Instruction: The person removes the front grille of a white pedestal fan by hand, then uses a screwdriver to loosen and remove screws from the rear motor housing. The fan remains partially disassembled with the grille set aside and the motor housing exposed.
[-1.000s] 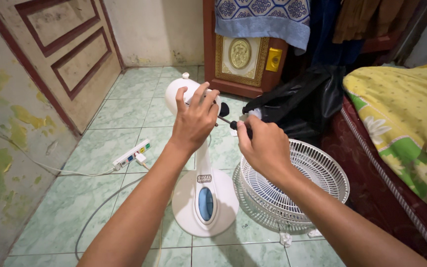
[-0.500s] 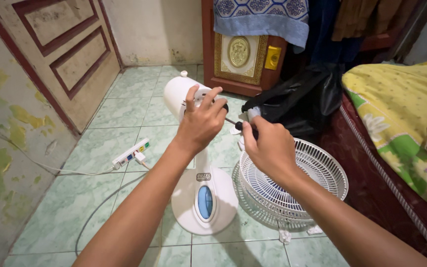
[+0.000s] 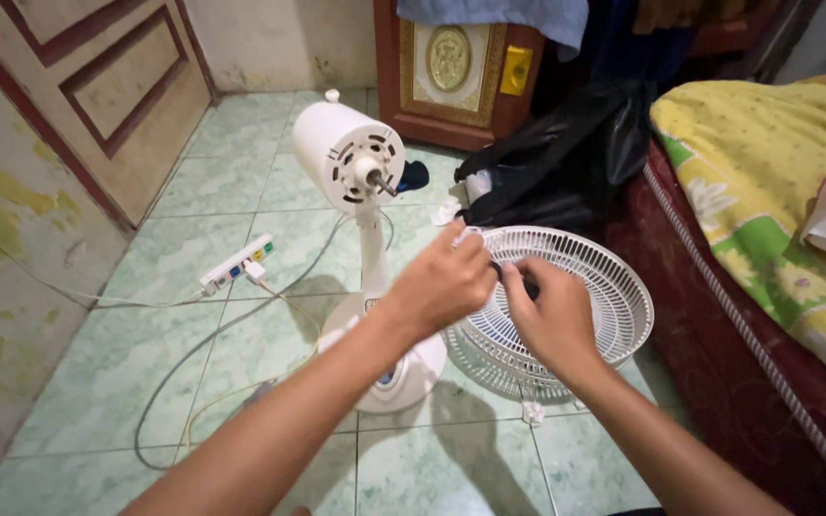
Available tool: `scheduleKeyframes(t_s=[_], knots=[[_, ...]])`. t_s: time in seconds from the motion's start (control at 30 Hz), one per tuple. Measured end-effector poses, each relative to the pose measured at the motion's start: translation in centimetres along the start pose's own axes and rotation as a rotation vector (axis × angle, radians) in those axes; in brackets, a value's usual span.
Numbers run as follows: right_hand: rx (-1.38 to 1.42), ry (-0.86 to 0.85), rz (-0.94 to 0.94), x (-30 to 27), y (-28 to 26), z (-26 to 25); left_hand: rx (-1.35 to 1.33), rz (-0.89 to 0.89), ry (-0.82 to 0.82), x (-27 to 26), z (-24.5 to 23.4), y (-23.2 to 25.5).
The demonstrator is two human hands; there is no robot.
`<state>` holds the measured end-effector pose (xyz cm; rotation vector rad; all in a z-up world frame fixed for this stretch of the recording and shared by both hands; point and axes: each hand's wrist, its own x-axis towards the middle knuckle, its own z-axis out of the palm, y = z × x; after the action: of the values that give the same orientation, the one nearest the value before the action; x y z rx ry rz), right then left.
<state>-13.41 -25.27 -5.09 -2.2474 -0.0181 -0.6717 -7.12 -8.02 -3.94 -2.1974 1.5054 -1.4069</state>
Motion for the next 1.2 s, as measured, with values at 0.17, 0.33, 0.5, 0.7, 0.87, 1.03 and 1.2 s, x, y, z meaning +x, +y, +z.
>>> scheduleKeyframes(t_s=[0.17,0.33,0.5,0.7,0.87,1.03,1.2], knots=[[0.122,-0.035,-0.002,-4.2,4.7,1.6,-0.309,-0.246,-0.204,-2.5,1.3,6.7],[0.044,-0.217,0.254,-8.5,8.5,3.6,-0.588,-0.681,-0.305,-7.7,3.9,10.4],[-0.006,-0.328,0.237,-10.9,11.6,5.6,-0.743,-1.143,-0.551,-12.4,7.1,13.9],[-0.187,-0.431,0.278,-11.4,12.2,7.1,-0.669,-1.179,-0.351,-14.5,9.4,15.9],[-0.261,-0.466,0.293,-11.0,12.0,7.3,-0.695,-1.285,-0.515,-14.4,11.2,16.1],[-0.295,-0.499,0.328,-10.9,12.1,7.6,-0.689,-1.292,-0.476,-14.8,12.5,16.9],[-0.299,-0.525,0.359,-11.0,11.9,8.0,-0.692,-1.194,-0.456,-15.1,13.2,17.4]])
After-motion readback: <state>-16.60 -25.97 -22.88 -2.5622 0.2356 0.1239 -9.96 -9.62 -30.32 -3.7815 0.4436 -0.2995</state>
